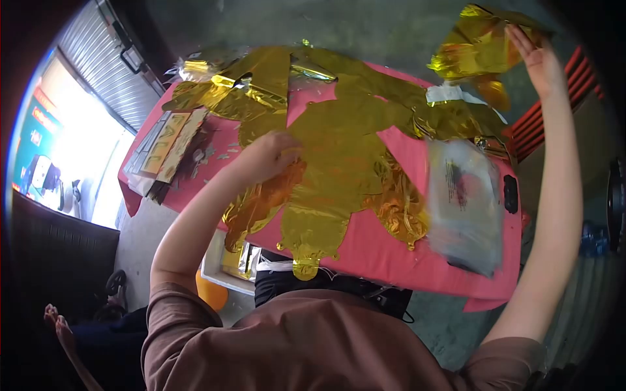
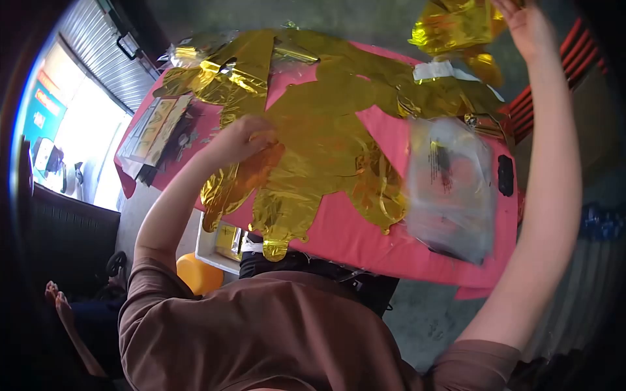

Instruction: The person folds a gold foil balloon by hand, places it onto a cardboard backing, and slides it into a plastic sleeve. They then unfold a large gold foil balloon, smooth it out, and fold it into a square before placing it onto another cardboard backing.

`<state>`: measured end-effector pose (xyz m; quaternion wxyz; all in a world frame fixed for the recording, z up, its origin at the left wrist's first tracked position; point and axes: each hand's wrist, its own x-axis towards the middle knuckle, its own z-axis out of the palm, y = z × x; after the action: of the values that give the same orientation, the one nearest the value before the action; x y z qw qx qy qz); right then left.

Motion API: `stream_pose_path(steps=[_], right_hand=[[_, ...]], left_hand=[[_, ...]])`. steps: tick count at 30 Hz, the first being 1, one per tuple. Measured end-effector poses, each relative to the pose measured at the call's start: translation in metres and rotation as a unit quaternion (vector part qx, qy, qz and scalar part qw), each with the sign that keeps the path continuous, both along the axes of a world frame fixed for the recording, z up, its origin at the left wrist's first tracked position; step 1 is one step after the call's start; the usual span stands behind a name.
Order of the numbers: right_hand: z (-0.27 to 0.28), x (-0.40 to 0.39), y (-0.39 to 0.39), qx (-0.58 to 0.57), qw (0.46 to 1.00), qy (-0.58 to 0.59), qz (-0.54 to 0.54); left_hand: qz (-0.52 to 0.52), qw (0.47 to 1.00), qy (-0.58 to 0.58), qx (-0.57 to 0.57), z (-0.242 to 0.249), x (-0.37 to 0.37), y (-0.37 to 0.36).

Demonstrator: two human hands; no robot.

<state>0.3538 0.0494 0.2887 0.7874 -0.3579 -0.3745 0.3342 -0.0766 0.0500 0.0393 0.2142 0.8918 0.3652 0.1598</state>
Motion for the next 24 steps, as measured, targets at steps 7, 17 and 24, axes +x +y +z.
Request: stream_pose_path(steps=[7,17,24], right_hand=[[-0.046,-0.084,0.014,0.026,0.985,0.073,0.153],[-0.263,-0.177,-0.117,-0.112,0.787,-0.376,0.476],[-0.243,-0.157,-0.122,-0.095,0.817,-0.347,0.45]], left_hand=[[-0.068,0.992,-0.018,0.105,-0.031,-0.02,-0.037],[-0.048,0.991,-0.017,0.12,-0.038,-0.02,-0.04],[-0.04,0.993,-0.021,0.107,-0.036,-0.019,-0.042]])
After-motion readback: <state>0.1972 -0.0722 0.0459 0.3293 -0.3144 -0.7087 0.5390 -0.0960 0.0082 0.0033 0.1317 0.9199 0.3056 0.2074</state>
